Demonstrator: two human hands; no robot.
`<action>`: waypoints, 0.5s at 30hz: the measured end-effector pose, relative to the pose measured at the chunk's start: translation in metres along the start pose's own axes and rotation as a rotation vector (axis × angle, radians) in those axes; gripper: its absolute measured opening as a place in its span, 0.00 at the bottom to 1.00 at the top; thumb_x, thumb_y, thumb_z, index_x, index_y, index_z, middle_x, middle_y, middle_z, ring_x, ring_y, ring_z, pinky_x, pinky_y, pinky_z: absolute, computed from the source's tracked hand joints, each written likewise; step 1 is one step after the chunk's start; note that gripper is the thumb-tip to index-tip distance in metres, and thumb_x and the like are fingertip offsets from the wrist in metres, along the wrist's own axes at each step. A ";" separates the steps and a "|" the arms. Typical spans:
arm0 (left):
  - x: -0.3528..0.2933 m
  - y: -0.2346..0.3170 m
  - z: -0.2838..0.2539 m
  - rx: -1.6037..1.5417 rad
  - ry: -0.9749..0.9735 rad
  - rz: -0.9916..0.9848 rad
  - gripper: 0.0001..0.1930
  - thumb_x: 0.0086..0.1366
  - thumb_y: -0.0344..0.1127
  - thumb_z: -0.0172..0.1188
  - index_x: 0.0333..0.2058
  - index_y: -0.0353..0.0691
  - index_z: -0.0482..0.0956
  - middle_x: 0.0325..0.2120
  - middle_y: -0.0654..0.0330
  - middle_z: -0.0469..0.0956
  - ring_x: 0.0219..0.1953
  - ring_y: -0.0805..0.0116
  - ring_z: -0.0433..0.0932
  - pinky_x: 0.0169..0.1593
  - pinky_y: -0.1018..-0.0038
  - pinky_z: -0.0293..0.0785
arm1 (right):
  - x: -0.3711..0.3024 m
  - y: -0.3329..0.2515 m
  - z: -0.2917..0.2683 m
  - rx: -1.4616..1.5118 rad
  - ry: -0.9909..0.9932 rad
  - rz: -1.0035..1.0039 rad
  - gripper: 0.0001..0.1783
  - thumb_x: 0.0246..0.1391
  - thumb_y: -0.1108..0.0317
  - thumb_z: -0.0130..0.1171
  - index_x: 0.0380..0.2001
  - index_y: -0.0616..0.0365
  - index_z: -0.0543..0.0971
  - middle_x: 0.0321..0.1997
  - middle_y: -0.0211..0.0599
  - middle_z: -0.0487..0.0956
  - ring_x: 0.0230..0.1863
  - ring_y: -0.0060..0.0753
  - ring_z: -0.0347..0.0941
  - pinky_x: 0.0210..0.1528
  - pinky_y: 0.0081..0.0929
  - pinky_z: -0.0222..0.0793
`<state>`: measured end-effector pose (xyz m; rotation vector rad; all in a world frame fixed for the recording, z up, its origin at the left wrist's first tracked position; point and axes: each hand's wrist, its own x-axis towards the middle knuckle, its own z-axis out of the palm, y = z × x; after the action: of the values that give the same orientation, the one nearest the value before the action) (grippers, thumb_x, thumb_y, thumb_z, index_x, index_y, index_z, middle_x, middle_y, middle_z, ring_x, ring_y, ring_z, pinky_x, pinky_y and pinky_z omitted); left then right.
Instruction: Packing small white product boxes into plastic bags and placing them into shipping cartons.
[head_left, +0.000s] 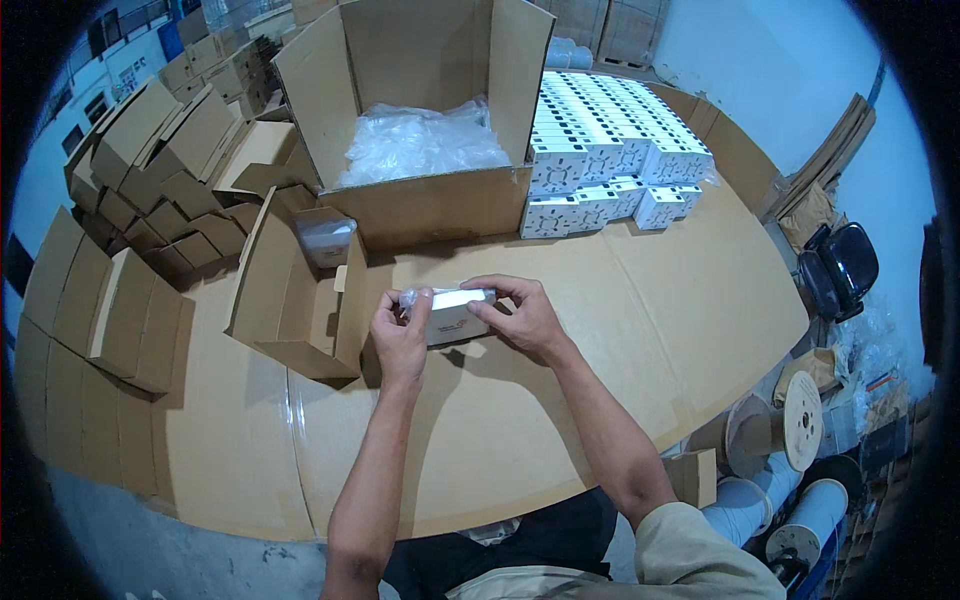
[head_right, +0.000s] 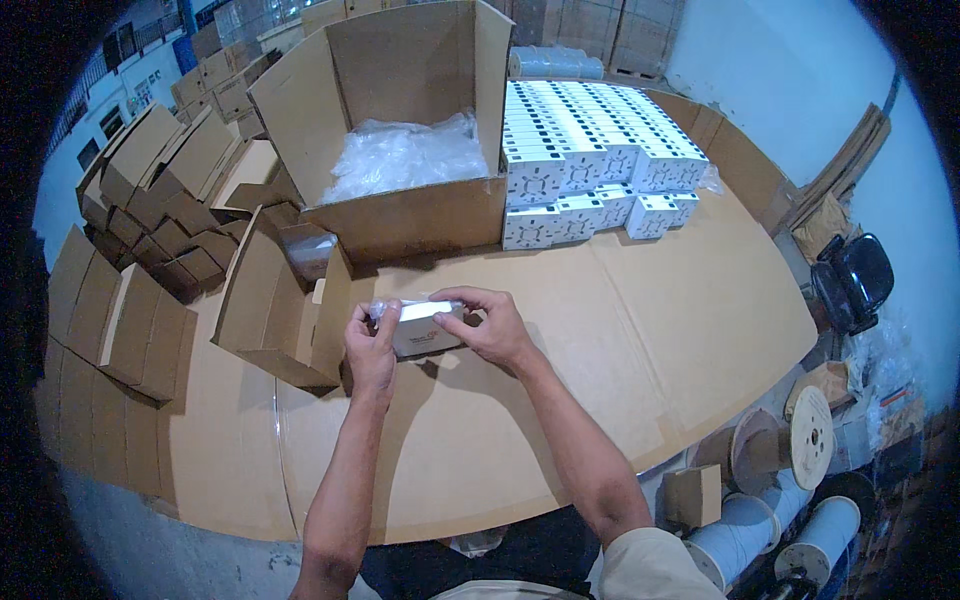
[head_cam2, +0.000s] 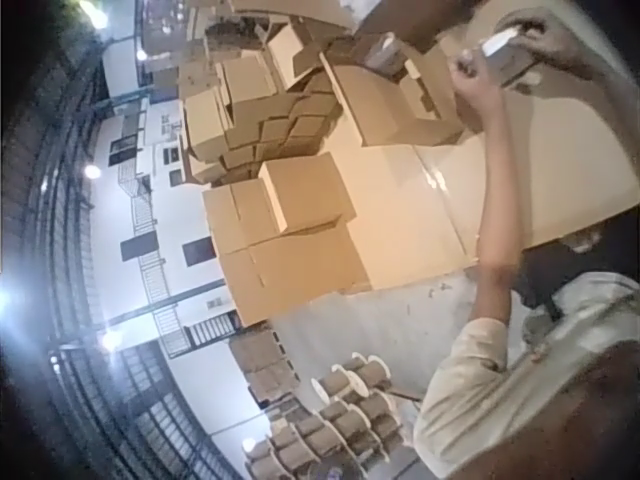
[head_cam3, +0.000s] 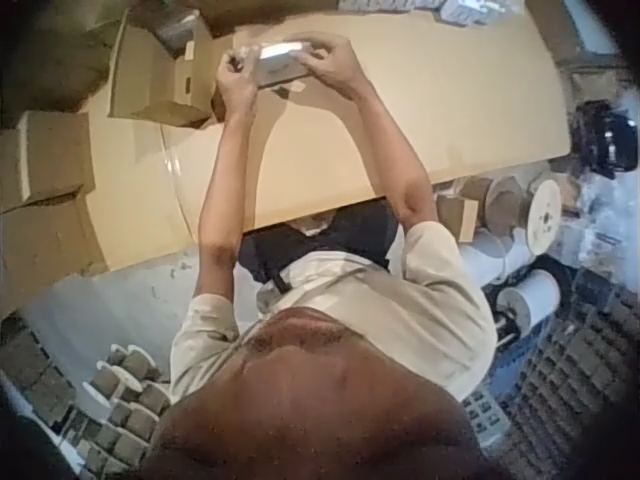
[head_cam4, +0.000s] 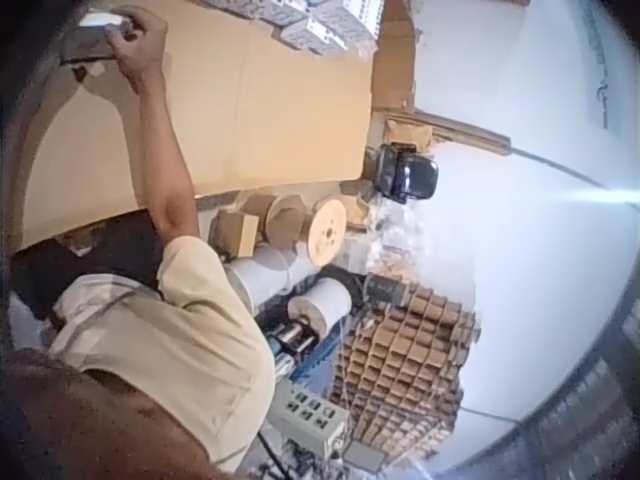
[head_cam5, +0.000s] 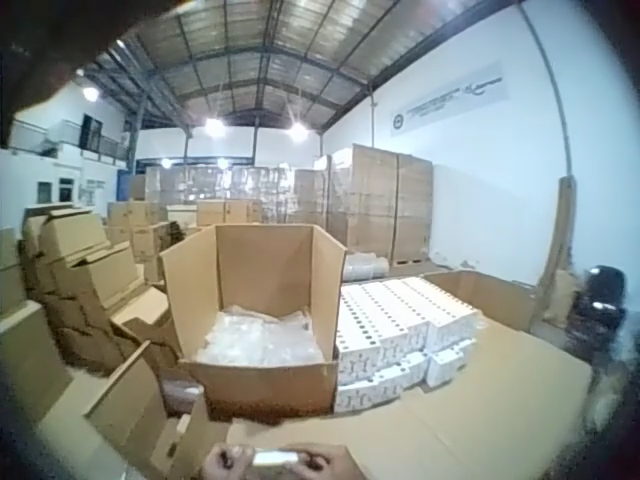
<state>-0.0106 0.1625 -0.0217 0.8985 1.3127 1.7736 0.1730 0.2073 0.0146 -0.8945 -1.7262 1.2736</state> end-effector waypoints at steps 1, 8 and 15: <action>0.001 -0.001 -0.003 0.017 -0.025 -0.015 0.12 0.67 0.38 0.68 0.33 0.41 0.73 0.29 0.68 0.74 0.32 0.81 0.70 0.36 0.80 0.67 | 0.000 0.001 0.000 -0.004 -0.003 -0.006 0.15 0.57 0.69 0.67 0.48 0.58 0.84 0.34 0.28 0.82 0.29 0.15 0.72 0.28 0.17 0.69; -0.012 0.020 0.007 0.372 0.109 0.395 0.17 0.62 0.30 0.69 0.45 0.37 0.72 0.40 0.59 0.76 0.46 0.68 0.75 0.53 0.69 0.70 | 0.000 0.000 0.001 0.033 -0.008 0.030 0.14 0.57 0.69 0.67 0.47 0.58 0.84 0.32 0.27 0.80 0.26 0.14 0.70 0.26 0.16 0.67; -0.027 0.035 0.012 0.910 -0.161 0.968 0.11 0.60 0.29 0.68 0.42 0.46 0.82 0.43 0.66 0.82 0.53 0.56 0.74 0.66 0.54 0.62 | 0.005 0.012 -0.004 -0.003 -0.010 -0.044 0.14 0.56 0.72 0.66 0.47 0.60 0.84 0.39 0.30 0.84 0.36 0.17 0.76 0.36 0.19 0.73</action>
<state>0.0071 0.1370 0.0121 2.4427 1.7426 1.5997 0.1755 0.2161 0.0049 -0.8493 -1.7470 1.2491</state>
